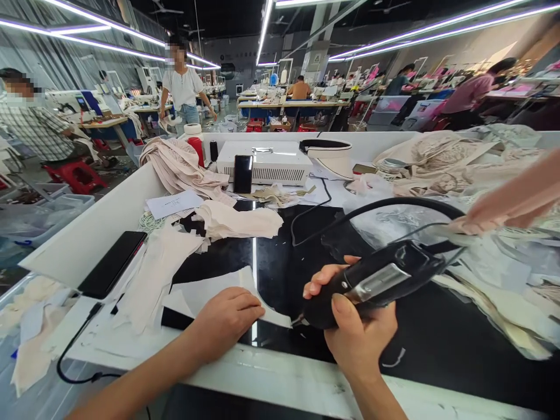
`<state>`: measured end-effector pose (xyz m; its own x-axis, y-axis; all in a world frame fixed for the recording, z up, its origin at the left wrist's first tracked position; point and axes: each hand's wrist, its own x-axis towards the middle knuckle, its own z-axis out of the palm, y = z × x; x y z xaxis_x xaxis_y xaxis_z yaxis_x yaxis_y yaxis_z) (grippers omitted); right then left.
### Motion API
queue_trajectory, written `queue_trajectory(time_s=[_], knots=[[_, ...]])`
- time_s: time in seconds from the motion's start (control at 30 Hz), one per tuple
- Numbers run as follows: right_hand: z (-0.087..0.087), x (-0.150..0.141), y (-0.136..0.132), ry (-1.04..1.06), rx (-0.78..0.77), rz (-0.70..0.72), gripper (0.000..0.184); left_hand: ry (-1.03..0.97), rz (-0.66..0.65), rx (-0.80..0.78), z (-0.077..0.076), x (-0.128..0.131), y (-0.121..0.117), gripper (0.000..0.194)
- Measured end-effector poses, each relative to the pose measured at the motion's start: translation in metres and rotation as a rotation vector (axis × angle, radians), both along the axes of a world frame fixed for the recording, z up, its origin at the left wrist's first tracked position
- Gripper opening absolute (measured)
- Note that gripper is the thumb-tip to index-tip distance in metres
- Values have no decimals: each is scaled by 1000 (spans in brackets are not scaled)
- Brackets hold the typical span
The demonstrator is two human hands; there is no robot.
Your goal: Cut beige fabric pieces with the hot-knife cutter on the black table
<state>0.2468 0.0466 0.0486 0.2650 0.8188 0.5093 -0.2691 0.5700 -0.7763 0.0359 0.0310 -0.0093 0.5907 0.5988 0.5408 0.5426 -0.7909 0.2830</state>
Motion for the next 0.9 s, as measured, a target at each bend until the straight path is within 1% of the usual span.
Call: queue_trajectory(time_s=[0.1, 0.2, 0.3, 0.5, 0.7, 0.9], knots=[[2, 0, 1, -12, 0, -21, 37, 7, 13, 6, -5, -1, 1, 20], [3, 0, 1, -6, -10, -35, 38, 61, 30, -8, -8, -1, 0, 19], [5, 0, 1, 5, -33, -35, 39, 131, 48, -26, -7, 0, -1, 21], [7, -2, 2, 5, -42, -53, 40, 170, 60, 29, -3, 3, -2, 21], [9, -2, 2, -8, -49, -61, 39, 143, 78, -8, -3, 5, -3, 23], [8, -1, 2, -18, -31, -66, 38, 216, 102, -32, -2, 8, -3, 21]])
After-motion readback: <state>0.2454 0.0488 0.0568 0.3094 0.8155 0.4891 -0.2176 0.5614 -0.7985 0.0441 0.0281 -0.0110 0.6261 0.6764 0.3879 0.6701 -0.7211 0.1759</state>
